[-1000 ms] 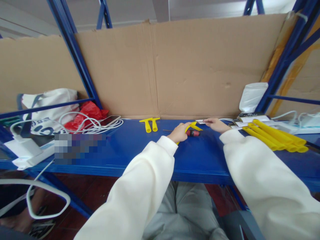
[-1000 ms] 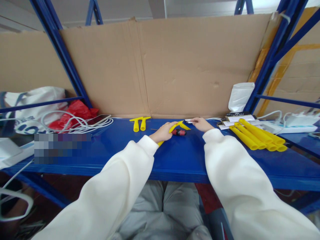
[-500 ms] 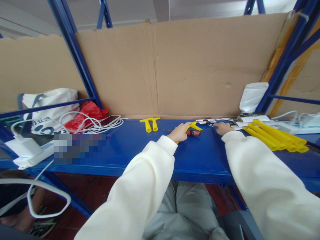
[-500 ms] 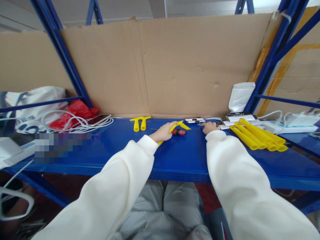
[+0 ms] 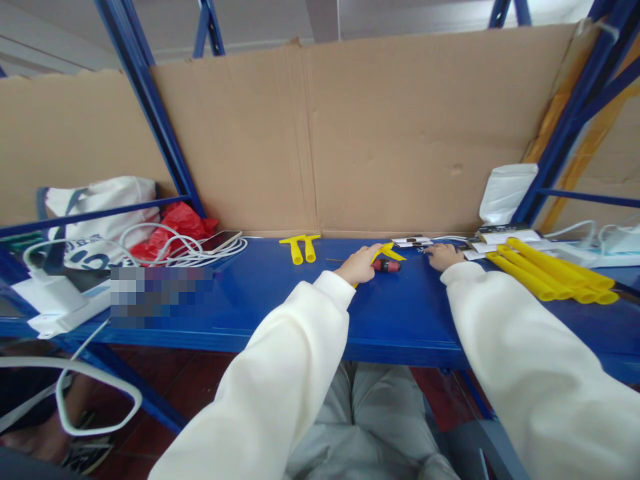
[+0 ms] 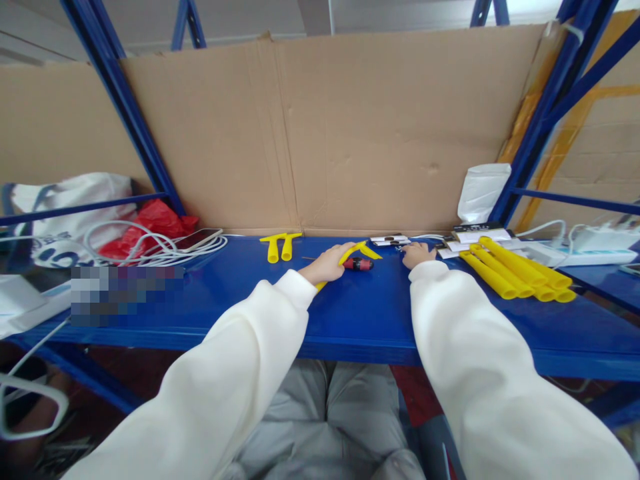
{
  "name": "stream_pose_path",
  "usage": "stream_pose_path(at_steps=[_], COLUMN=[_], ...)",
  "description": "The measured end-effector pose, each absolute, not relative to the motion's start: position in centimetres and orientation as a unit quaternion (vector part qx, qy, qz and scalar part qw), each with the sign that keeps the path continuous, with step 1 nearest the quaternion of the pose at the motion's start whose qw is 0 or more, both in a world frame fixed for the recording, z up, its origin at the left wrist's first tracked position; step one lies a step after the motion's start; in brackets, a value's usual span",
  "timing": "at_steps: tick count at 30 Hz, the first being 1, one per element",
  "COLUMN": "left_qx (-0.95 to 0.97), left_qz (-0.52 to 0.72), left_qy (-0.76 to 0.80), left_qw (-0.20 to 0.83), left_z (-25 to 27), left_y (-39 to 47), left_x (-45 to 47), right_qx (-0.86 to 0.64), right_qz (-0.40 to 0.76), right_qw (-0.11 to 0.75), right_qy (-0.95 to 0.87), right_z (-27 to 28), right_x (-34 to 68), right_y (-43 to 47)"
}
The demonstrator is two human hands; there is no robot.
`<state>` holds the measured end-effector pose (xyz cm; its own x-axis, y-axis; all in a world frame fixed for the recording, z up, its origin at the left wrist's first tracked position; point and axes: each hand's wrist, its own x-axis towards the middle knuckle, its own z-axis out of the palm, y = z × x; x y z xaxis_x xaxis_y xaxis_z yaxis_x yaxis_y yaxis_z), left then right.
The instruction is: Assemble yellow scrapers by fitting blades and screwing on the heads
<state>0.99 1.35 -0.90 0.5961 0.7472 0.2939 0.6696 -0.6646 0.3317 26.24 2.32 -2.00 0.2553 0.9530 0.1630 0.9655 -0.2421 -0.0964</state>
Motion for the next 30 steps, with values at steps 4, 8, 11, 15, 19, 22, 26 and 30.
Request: stream_pose_path(at_steps=[4,8,11,15,19,22,26,30], left_qx=[0.887,0.886,0.885,0.886,0.888,0.889,0.889,0.888], left_qz=[0.210,0.216,0.223,0.213,0.201,0.200,0.199,0.200], left_qy=[0.401,0.399,0.397,0.402,0.406,0.405,0.405,0.407], left_qw=[0.095,0.098,0.099,0.090,0.080,0.075,0.074,0.073], left_z=[-1.0,-1.2,-1.3,-1.2,-1.1,-1.1,-1.1,-1.1], left_y=[1.5,1.6,1.8,1.6,1.5,1.5,1.5,1.5], left_x=[1.0,1.0,1.0,1.1,1.1,1.0,1.0,1.0], right_qx=[-0.774,-0.762,-0.744,-0.726,-0.718,-0.714,-0.715,-0.715], right_qz=[-0.057,-0.068,-0.089,-0.105,-0.102,-0.094,-0.084,-0.086], right_qw=[0.082,0.056,0.041,0.033,0.020,0.017,0.020,0.028], right_qy=[-0.625,-0.642,-0.661,-0.679,-0.688,-0.694,-0.693,-0.694], right_z=[-1.6,-0.8,-0.4,0.0,0.3,0.3,0.2,0.1], right_x=[25.8,25.0,24.4,23.5,22.9,22.8,23.0,23.0], right_y=[2.0,1.6,1.3,1.0,0.7,0.7,0.9,1.0])
